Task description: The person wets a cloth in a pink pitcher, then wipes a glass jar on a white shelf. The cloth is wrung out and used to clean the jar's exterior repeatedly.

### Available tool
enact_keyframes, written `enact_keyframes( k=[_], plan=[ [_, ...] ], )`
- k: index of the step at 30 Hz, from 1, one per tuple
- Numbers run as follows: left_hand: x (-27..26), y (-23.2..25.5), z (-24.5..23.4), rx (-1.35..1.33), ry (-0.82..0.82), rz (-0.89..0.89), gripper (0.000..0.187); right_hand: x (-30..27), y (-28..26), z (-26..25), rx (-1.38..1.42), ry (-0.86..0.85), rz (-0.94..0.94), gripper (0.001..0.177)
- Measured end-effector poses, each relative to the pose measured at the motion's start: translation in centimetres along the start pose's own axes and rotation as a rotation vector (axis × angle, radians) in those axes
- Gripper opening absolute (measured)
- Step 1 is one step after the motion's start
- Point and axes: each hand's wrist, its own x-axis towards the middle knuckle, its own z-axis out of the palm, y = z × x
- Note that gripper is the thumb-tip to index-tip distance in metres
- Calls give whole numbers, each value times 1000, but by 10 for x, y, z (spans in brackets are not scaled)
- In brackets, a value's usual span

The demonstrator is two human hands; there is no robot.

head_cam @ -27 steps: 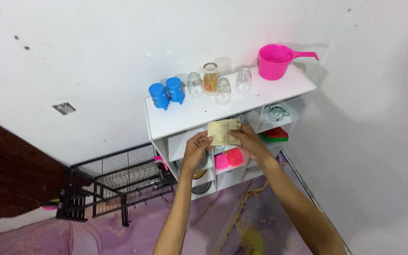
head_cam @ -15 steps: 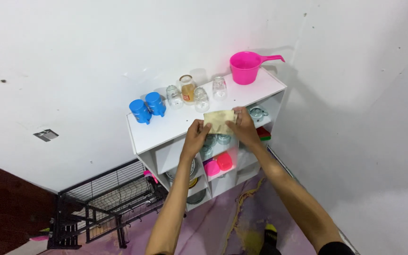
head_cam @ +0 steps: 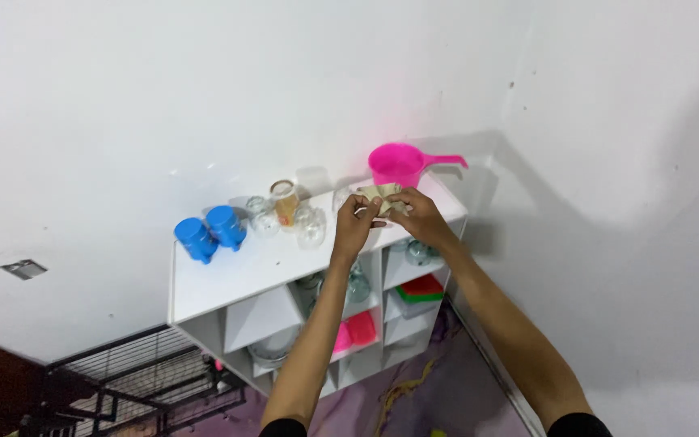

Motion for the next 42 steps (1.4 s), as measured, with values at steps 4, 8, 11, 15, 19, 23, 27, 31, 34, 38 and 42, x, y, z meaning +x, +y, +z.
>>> enact_keyframes(
  k=[4,8,11,15,19,23,27,31,34,38,42],
  plan=[
    [50,-32,45,17,9,40,30,48,58,-42,-123,28,-151,25],
    [105,-50,67,163,68,132,24,104,80,-69,9,-82,-40,37],
    [129,-52,87,398,150,215,19,139,100,-84,-2,-163,-108,39],
    [145,-50,104,872,202,293,14,177,105,-89,-330,-324,65,35],
    [187,-127,85,1352,211,98,25,207,147,-81,-515,-475,16,40],
    [202,-142,73,1505,183,-76,30,227,184,-66,-713,-604,-46,30],
    [218,-156,62,1444,135,-216,30,240,209,-56,-793,-684,-69,27],
    [199,-108,87,1476,132,-227,35,247,215,-54,-936,-664,-108,19],
    [212,-117,81,1594,103,-260,48,229,166,-69,-885,-651,-62,12],
    [251,-156,60,1691,46,-332,29,230,138,-64,-988,-730,31,27],
    [242,-129,81,1692,-45,-483,36,266,235,-16,-1079,-774,32,34]
  ],
)
